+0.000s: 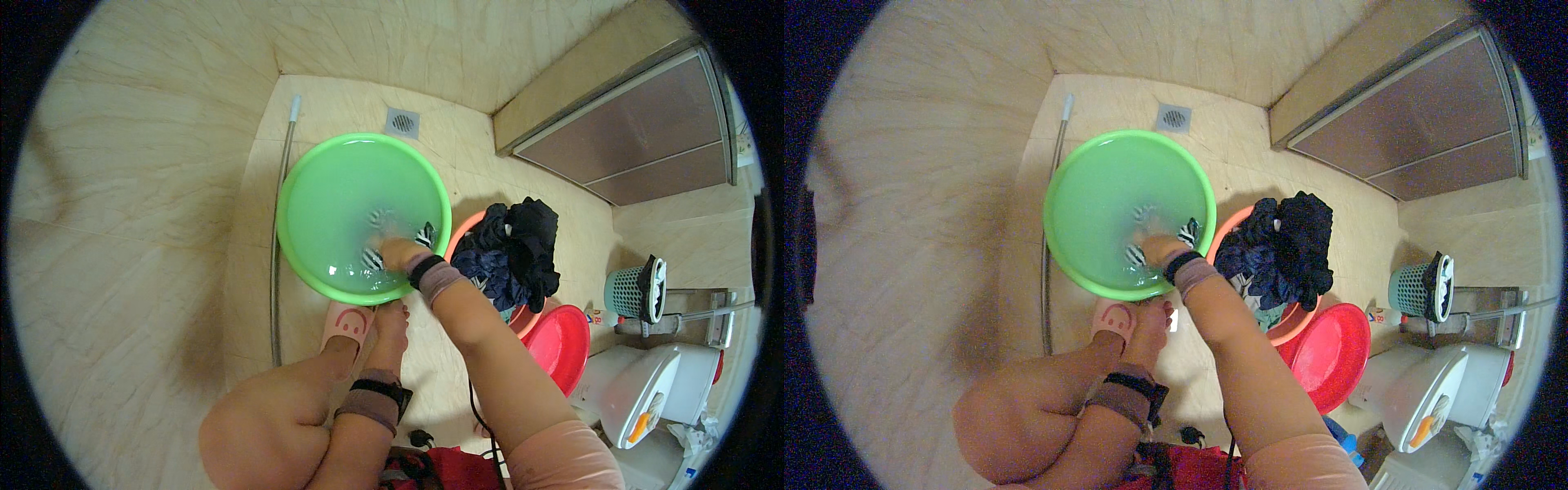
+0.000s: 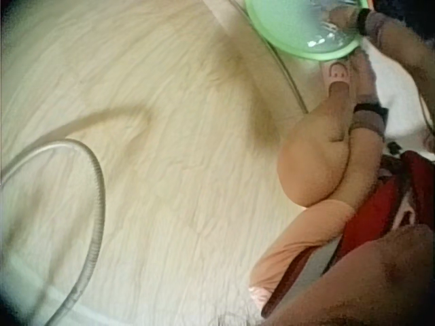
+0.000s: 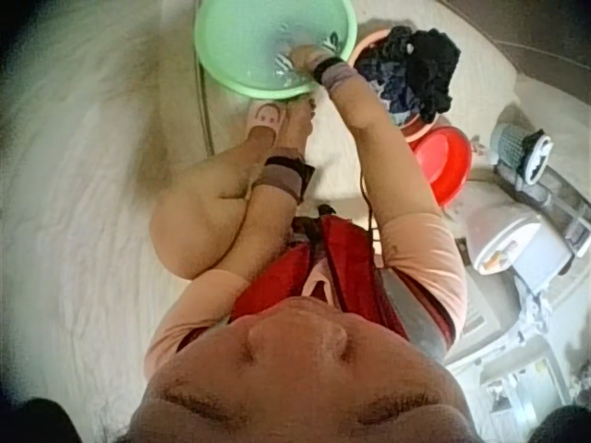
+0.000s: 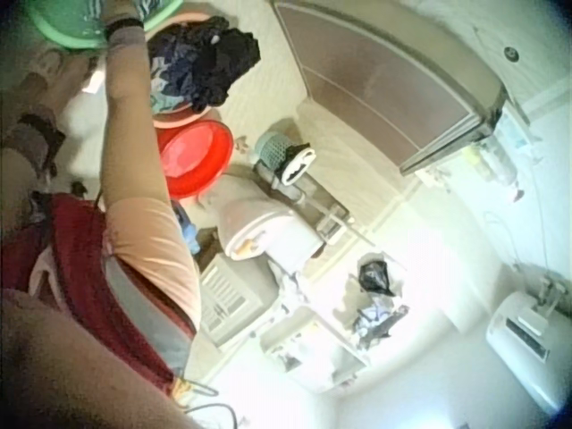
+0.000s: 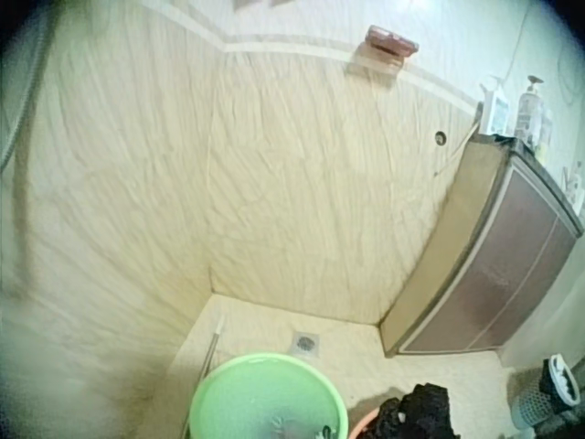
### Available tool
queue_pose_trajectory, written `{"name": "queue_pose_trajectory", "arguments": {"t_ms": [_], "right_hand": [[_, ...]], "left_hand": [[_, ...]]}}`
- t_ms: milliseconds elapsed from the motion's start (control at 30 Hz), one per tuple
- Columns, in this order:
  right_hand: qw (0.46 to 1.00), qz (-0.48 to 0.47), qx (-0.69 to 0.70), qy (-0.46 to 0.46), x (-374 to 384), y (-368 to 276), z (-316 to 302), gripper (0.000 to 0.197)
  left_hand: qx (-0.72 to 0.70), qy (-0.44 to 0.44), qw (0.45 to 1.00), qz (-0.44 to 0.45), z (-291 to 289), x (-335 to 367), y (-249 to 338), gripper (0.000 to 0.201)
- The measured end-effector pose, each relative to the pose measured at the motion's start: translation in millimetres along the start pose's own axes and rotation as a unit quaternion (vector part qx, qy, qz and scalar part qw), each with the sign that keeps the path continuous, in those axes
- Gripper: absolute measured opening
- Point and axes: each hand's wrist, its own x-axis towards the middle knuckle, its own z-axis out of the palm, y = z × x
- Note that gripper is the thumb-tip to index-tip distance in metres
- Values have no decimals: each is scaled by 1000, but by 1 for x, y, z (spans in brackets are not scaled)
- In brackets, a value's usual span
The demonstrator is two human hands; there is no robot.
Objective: The person fills a red basin with water from a shower head, adds laundry detergent, and then hand-washes several pieces of clothing by scrubbing them in a second basin.
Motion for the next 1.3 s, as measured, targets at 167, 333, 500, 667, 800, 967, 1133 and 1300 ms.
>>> {"name": "queue_pose_trajectory", "arguments": {"t_ms": [167, 333, 500, 667, 800, 967, 1133, 1300], "right_hand": [[947, -116, 237, 182, -50, 31, -26, 37], [651, -160, 717, 191, -192, 41, -49, 23], [565, -168, 725, 357, -301, 58, -58, 38], [446, -164, 793, 382, -372, 81, -33, 45], [374, -124, 833, 388, -386, 91, -9, 49], [409, -110, 838, 343, -378, 94, 0, 58], [425, -35, 839, 337, -355, 104, 17, 71], [399, -67, 855, 323, -350, 109, 14, 63]], "left_hand": [[23, -147, 985, -87, 26, -29, 21, 32], [-153, -228, 961, -12, 75, -60, 22, 63], [-262, -330, 907, -4, 116, -83, 28, 54], [-348, -338, 868, -103, 161, -129, 37, 59], [-171, -345, 920, -67, 180, -164, 16, 57], [-160, -403, 901, -22, 189, -162, -11, 49], [-15, -425, 904, 51, 186, -161, -25, 46], [-2, -504, 863, 0, 188, -157, -12, 42]]}}
